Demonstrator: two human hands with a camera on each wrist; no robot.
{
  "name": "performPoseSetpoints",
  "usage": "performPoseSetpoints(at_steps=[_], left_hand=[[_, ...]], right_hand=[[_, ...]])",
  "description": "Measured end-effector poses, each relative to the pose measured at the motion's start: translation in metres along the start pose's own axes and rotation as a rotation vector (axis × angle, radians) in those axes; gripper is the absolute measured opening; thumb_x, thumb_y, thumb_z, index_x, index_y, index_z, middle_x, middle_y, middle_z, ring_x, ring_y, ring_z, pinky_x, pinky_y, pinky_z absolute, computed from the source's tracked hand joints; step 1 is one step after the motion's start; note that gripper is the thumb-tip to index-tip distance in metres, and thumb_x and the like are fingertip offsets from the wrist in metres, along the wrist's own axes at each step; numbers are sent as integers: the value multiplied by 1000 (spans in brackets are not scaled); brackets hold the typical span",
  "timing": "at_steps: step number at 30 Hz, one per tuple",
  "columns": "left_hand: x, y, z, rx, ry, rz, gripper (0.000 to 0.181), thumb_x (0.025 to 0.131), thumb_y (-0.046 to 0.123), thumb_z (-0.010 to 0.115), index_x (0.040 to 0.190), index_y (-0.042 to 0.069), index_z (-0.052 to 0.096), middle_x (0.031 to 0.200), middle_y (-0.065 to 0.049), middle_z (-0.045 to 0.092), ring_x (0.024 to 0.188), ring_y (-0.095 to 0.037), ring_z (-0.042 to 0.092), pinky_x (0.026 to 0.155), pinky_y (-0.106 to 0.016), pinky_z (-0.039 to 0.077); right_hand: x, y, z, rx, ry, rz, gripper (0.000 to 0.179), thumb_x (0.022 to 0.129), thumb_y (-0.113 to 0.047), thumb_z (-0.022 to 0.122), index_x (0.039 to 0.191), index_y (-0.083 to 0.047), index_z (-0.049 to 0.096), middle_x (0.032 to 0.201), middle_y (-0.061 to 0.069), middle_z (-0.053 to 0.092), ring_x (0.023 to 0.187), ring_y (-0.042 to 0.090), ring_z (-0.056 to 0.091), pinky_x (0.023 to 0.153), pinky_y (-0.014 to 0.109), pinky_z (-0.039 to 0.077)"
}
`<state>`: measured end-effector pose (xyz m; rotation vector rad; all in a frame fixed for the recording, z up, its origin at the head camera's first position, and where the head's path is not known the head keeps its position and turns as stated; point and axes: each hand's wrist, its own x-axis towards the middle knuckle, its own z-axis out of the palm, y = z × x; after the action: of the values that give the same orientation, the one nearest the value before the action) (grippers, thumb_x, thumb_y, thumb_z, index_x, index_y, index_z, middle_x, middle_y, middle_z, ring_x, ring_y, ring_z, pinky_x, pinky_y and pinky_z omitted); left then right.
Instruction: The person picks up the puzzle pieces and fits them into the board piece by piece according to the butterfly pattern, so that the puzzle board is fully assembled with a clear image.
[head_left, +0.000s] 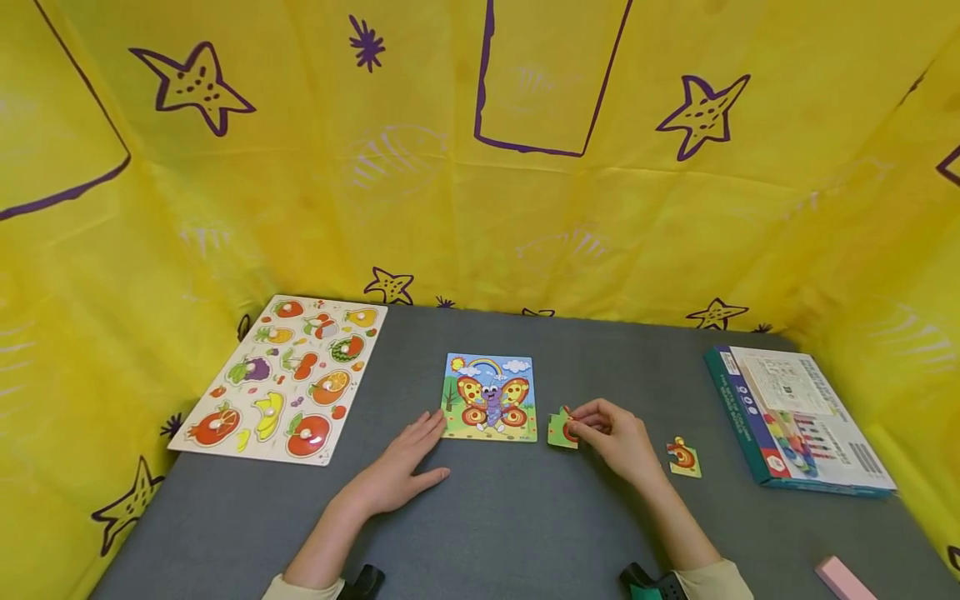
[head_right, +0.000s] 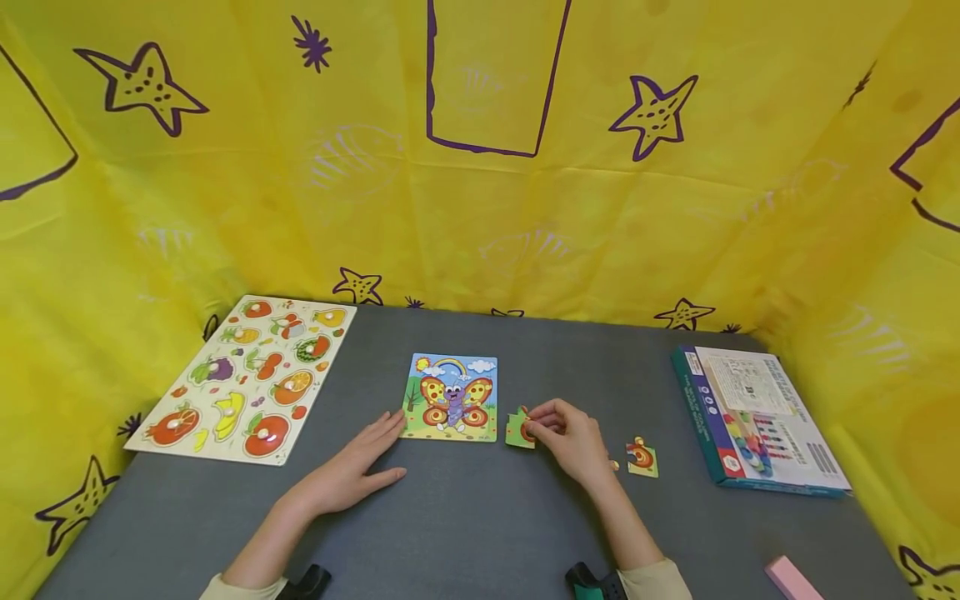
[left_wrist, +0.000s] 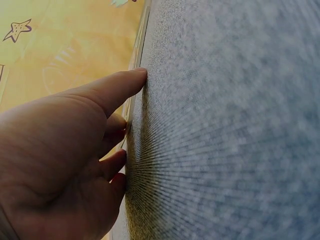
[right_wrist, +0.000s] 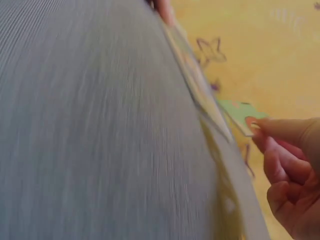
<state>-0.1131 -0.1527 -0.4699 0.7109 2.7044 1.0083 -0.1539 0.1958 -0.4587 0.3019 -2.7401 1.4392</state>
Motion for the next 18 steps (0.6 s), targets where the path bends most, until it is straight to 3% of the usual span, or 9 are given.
performPoseSetpoints(at_steps=[4, 7, 13, 18], left_hand=[[0, 1, 0, -7, -1, -7, 71, 95, 28, 64, 149, -4, 32, 157, -17, 27, 145, -39, 16, 113, -58, 17], [0, 0, 1, -3, -2, -7, 71, 95, 28, 64, 149, -4, 32, 157, -17, 26, 145, -39, 16, 113, -58, 17], [1, -1, 2, -3, -7, -9, 71, 95, 29, 64, 150, -4, 31, 157, -17, 26, 146, -38, 15, 114, -57, 16], [1, -1, 1, 0, -11, -1, 73, 96, 29, 62, 151, -3, 28, 158, -17, 25, 145, -39, 15, 113, -58, 16]], right_hand=[[13, -18, 21, 149, -36, 75, 19, 84, -25, 78, 96, -11, 71, 83, 0, 73, 75, 18, 66, 64, 25, 46], [22, -28, 39, 208, -58, 83, 19, 84, -24, 78, 96, -10, 71, 84, 1, 74, 78, 18, 66, 65, 24, 46], [38, -43, 72, 228, -72, 57, 15, 83, -20, 79, 92, -11, 73, 81, -1, 73, 74, 12, 66, 61, 23, 46], [47, -48, 93, 181, -76, -15, 12, 83, -18, 79, 91, -10, 73, 78, -1, 73, 69, 9, 65, 57, 23, 44]])
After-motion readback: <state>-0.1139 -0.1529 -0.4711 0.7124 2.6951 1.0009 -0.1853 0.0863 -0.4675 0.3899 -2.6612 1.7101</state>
